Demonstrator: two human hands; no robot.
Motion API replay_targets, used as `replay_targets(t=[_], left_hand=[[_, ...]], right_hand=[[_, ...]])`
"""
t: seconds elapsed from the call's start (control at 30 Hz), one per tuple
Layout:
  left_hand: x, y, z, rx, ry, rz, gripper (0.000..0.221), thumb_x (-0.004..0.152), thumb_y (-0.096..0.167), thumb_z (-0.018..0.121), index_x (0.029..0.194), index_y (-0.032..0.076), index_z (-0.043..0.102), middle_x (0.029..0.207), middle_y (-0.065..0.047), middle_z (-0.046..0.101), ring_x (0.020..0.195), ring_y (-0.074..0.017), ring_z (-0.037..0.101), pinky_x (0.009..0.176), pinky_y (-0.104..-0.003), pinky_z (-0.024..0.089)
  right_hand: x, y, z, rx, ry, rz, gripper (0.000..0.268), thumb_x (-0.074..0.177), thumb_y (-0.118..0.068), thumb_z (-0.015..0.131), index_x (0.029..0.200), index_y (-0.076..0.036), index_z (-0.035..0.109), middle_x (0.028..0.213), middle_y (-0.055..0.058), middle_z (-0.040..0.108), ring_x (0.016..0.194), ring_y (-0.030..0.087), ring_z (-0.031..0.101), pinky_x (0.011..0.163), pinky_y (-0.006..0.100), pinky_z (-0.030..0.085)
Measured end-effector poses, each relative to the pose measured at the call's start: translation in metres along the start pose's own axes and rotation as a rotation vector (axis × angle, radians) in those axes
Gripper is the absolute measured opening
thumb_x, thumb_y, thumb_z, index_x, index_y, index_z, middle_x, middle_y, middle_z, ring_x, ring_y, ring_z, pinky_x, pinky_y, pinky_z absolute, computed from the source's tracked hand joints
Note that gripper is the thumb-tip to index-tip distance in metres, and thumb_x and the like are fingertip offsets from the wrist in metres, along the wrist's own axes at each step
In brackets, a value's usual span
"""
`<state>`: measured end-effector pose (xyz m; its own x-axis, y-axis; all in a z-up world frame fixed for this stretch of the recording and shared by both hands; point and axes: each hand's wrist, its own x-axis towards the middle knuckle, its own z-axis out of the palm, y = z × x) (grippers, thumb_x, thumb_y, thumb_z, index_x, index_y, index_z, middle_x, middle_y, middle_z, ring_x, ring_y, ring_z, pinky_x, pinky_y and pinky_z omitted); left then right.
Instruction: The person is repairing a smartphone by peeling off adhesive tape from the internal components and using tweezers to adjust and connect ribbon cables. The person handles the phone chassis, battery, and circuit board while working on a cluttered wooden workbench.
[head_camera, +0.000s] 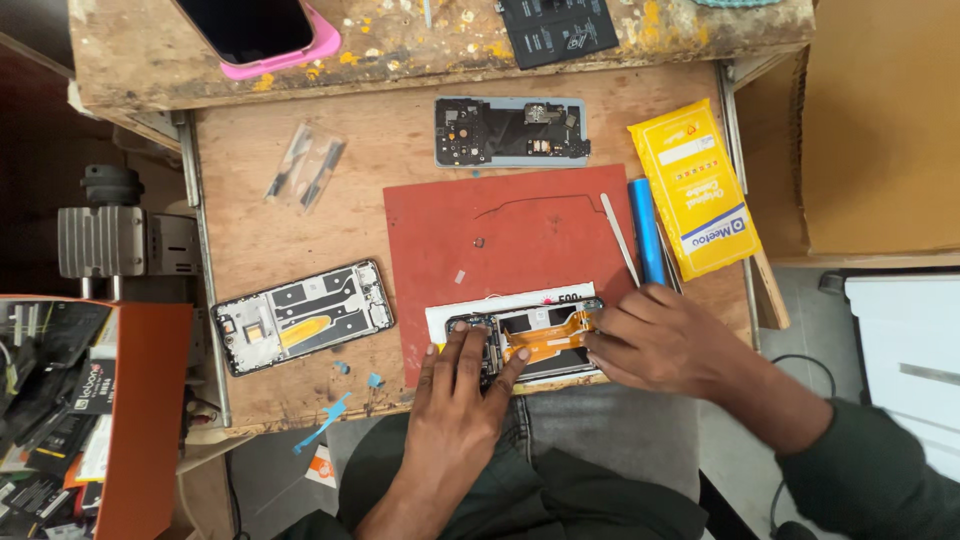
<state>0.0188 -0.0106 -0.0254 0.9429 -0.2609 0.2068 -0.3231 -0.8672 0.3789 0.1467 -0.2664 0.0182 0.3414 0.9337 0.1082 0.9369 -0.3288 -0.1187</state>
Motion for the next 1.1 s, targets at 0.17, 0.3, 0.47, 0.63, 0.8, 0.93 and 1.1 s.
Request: replay_targets(t=[0.17, 0.3, 0.47, 0.63, 0.8, 0.93, 1.1], left_hand=[[0.003, 0.000, -0.004, -0.043, 0.034, -0.010, 0.049, 0.085, 0.013, 0.063, 0.133, 0.019, 0.070, 0.141, -0.022, 0.051, 0.135, -0.0411, 0.050, 0.107, -0.058, 0.046], [-0.001, -0.006, -0.015, -0.132, 0.041, -0.017, 0.053, 0.077, 0.004, 0.064, 0.128, 0.016, 0.072, 0.145, -0.022, 0.050, 0.135, -0.0406, 0.052, 0.110, -0.053, 0.046], [-0.004, -0.006, -0.031, -0.286, 0.079, -0.067, 0.041, 0.080, 0.004, 0.068, 0.120, 0.012, 0.073, 0.144, -0.021, 0.049, 0.135, -0.0411, 0.052, 0.110, -0.050, 0.047], [-0.006, -0.008, -0.039, -0.379, 0.056, -0.107, 0.036, 0.087, 0.005, 0.068, 0.122, 0.011, 0.073, 0.144, -0.021, 0.050, 0.135, -0.0390, 0.052, 0.106, -0.046, 0.050], [-0.007, -0.011, -0.040, -0.273, 0.007, -0.074, 0.043, 0.085, 0.005, 0.064, 0.127, 0.011, 0.072, 0.144, -0.020, 0.051, 0.138, -0.0379, 0.050, 0.107, -0.046, 0.048], [-0.007, -0.011, -0.038, -0.236, -0.009, -0.062, 0.046, 0.083, 0.005, 0.062, 0.128, 0.011, 0.071, 0.143, -0.021, 0.051, 0.139, -0.0378, 0.048, 0.108, -0.046, 0.047], [-0.009, -0.013, -0.038, -0.202, -0.019, -0.040, 0.046, 0.085, 0.006, 0.060, 0.129, 0.011, 0.070, 0.147, -0.021, 0.051, 0.141, -0.0370, 0.047, 0.109, -0.046, 0.046]], right_hand=[[0.014, -0.001, -0.010, 0.121, 0.053, 0.003, 0.018, 0.078, -0.026, 0.079, 0.083, -0.011, 0.071, 0.102, 0.006, 0.067, 0.091, 0.023, 0.062, 0.077, 0.040, 0.048], [0.028, -0.026, -0.004, 0.231, 0.241, 0.251, 0.022, 0.077, -0.020, 0.084, 0.095, -0.010, 0.076, 0.105, 0.001, 0.068, 0.093, 0.022, 0.063, 0.075, 0.036, 0.051], [0.053, -0.046, 0.013, 0.365, 0.310, 0.362, 0.029, 0.076, -0.015, 0.084, 0.102, -0.006, 0.076, 0.107, 0.006, 0.067, 0.098, 0.026, 0.065, 0.078, 0.036, 0.055], [0.066, -0.049, 0.022, 0.421, 0.318, 0.353, 0.020, 0.077, -0.012, 0.084, 0.096, -0.008, 0.076, 0.108, 0.002, 0.072, 0.096, 0.022, 0.065, 0.077, 0.035, 0.054], [0.062, -0.052, 0.026, 0.316, 0.318, 0.285, 0.021, 0.076, -0.012, 0.085, 0.094, -0.010, 0.075, 0.111, 0.000, 0.074, 0.095, 0.022, 0.065, 0.077, 0.037, 0.049], [0.060, -0.049, 0.027, 0.286, 0.301, 0.234, 0.025, 0.075, -0.013, 0.084, 0.099, -0.011, 0.076, 0.114, 0.000, 0.073, 0.098, 0.022, 0.064, 0.080, 0.037, 0.048], [0.062, -0.048, 0.024, 0.265, 0.245, 0.193, 0.028, 0.072, -0.011, 0.079, 0.100, -0.011, 0.077, 0.112, 0.002, 0.070, 0.100, 0.023, 0.063, 0.082, 0.040, 0.047]])
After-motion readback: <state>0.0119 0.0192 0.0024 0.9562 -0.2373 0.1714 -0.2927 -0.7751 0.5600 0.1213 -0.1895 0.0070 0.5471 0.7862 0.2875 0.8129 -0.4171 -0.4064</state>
